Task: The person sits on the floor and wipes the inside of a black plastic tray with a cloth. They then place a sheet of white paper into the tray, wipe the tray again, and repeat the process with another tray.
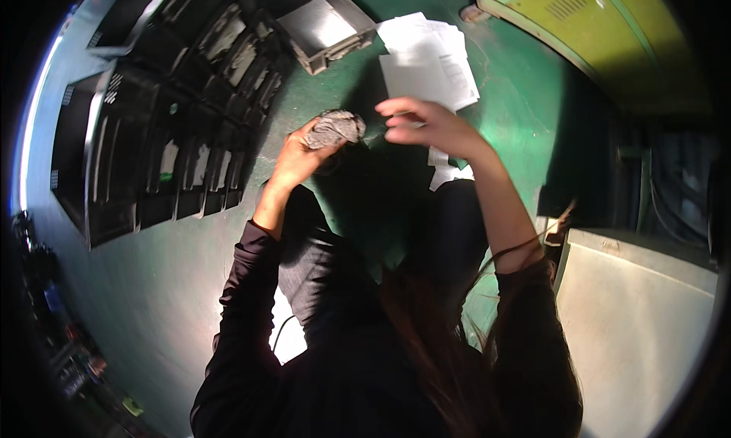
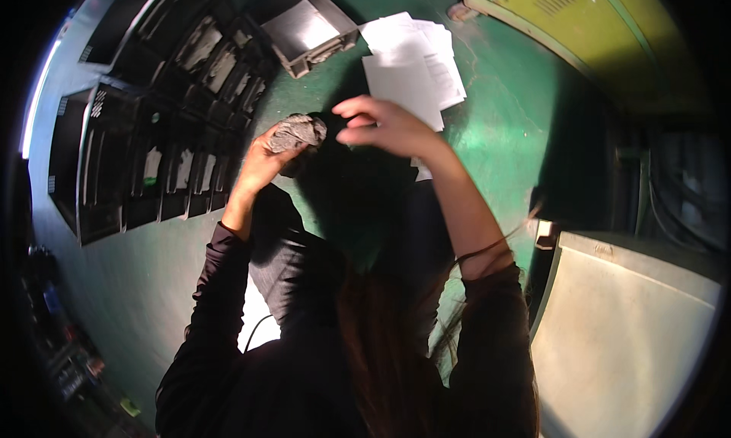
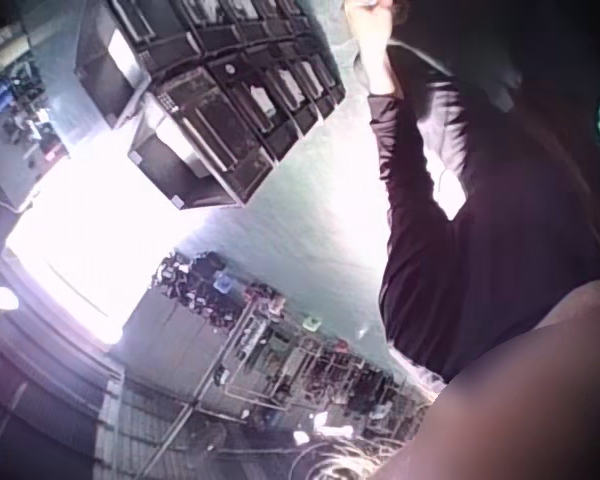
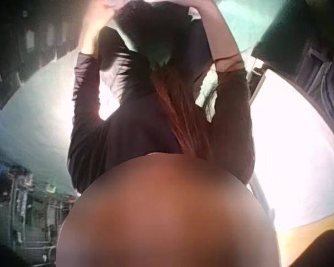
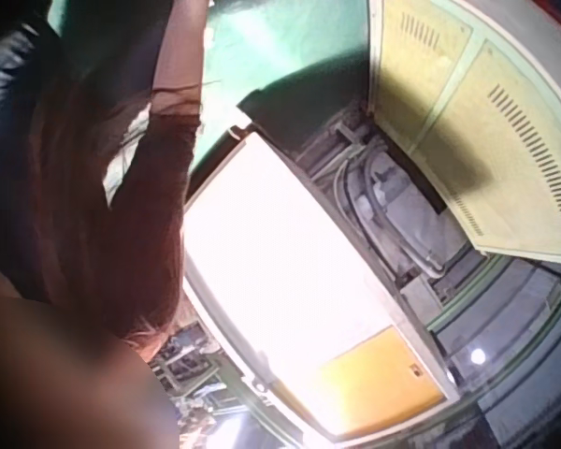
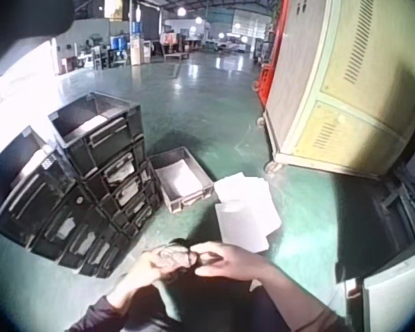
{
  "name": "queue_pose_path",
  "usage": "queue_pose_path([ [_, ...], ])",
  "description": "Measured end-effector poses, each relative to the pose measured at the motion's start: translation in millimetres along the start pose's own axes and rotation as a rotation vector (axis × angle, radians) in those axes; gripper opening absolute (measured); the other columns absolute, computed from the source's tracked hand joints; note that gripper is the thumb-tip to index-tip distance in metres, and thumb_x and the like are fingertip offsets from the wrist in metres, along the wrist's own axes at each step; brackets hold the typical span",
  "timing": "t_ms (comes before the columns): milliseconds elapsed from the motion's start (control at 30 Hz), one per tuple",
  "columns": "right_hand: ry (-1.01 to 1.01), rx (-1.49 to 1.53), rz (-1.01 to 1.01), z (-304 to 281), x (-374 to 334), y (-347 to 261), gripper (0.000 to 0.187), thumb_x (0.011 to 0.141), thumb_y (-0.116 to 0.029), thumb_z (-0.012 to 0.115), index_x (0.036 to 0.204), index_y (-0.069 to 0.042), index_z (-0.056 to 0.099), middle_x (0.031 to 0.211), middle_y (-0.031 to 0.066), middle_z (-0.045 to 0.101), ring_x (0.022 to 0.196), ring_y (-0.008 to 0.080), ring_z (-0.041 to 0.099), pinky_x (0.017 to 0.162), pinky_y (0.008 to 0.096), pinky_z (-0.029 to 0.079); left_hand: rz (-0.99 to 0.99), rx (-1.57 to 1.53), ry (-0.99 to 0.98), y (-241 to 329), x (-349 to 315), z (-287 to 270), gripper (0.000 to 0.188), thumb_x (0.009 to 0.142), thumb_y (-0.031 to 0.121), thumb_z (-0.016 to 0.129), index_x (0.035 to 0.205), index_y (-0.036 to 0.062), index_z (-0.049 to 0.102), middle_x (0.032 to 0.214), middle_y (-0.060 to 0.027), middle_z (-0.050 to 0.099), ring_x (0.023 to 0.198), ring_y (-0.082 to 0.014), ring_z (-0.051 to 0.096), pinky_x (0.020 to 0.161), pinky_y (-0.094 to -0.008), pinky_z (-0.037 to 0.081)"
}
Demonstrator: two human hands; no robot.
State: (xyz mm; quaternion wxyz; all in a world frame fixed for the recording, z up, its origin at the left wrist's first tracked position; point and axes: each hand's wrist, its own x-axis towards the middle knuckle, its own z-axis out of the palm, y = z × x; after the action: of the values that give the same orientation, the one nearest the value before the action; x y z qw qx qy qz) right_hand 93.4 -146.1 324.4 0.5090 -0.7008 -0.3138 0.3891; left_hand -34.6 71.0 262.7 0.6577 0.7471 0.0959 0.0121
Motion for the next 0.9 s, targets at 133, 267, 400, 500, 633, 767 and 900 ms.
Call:
queue_pose_path([
  [133, 0.560, -0.009, 0.375, -85.2, -49.4, 122.8, 0.035, 0.080, -0.019, 0.063, 0.110, -0.004, 0.056, 0.097, 0.0065, 0.062, 0.081, 0.0114, 0.059, 0.067, 0.0253, 0.048, -0.073, 0.179, -0.011, -40.5, 28.0, 18.5, 0.037, 0.074, 0.017, 0.071, 0.108, 0.0069, 0.060, 0.092, -0.0038, 0.067, 0.085, -0.0094, 0.061, 0.078, -0.0259, 0.047],
  [267, 0.596, -0.072, 0.640, -107.6, -59.4, 265.1, 0.028, 0.079, -0.021, 0.063, 0.103, -0.005, 0.060, 0.087, 0.0052, 0.064, 0.070, 0.0123, 0.061, 0.057, 0.0268, 0.049, -0.048, 0.329, -0.057, -54.4, 55.3, 25.1, 0.040, 0.073, 0.021, 0.072, 0.108, 0.0058, 0.060, 0.093, -0.0088, 0.067, 0.087, -0.0149, 0.063, 0.078, -0.0289, 0.048],
  [400, 0.680, -0.463, 0.490, -127.0, -18.5, 371.5, 0.031, 0.074, -0.020, 0.067, 0.099, -0.004, 0.060, 0.089, 0.0110, 0.064, 0.079, 0.0223, 0.062, 0.068, 0.0335, 0.049, -0.199, 0.639, -0.106, -52.3, 79.3, 13.8, 0.049, 0.072, 0.025, 0.071, 0.112, 0.0030, 0.055, 0.095, -0.0176, 0.064, 0.090, -0.0283, 0.063, 0.078, -0.0331, 0.049],
  [500, 0.864, -0.591, 0.666, -136.6, 36.8, 387.8, 0.055, 0.068, -0.030, 0.074, 0.115, -0.014, 0.049, 0.114, 0.0138, 0.050, 0.106, 0.0301, 0.049, 0.086, 0.0436, 0.042, -0.274, 0.689, -0.092, -41.5, 80.9, -0.4, 0.047, 0.070, 0.020, 0.072, 0.110, 0.0015, 0.055, 0.092, -0.0194, 0.064, 0.089, -0.0307, 0.063, 0.077, -0.0340, 0.049],
  [633, 0.869, -0.679, 0.986, -146.5, 82.1, 366.7, 0.051, 0.070, -0.035, 0.072, 0.111, -0.014, 0.052, 0.109, 0.0128, 0.053, 0.102, 0.0301, 0.052, 0.085, 0.0477, 0.039, -0.282, 0.700, 0.049, -53.8, 61.3, -12.0, 0.037, 0.072, 0.016, 0.071, 0.101, -0.0017, 0.056, 0.089, -0.0186, 0.065, 0.085, -0.0265, 0.065, 0.071, -0.0325, 0.050],
  [767, 0.767, -0.773, 0.709, -190.0, 91.5, 367.9, 0.046, 0.070, -0.042, 0.069, 0.105, -0.014, 0.056, 0.104, 0.0127, 0.058, 0.093, 0.0326, 0.058, 0.079, 0.0466, 0.043, -0.350, 0.668, 0.109, -56.8, 35.5, -9.4, 0.033, 0.069, 0.009, 0.073, 0.095, -0.0029, 0.057, 0.086, -0.0163, 0.065, 0.078, -0.0221, 0.065, 0.068, -0.0312, 0.050],
  [900, 0.969, -1.041, 0.652, -241.4, 116.7, 374.7, 0.049, 0.068, -0.044, 0.071, 0.100, -0.010, 0.060, 0.118, 0.0155, 0.054, 0.103, 0.0317, 0.056, 0.080, 0.0434, 0.045, -0.386, 0.712, 0.154, -48.0, 29.7, 0.8, 0.032, 0.067, 0.007, 0.073, 0.094, -0.0015, 0.059, 0.084, -0.0138, 0.065, 0.077, -0.0208, 0.065, 0.068, -0.0298, 0.050],
])
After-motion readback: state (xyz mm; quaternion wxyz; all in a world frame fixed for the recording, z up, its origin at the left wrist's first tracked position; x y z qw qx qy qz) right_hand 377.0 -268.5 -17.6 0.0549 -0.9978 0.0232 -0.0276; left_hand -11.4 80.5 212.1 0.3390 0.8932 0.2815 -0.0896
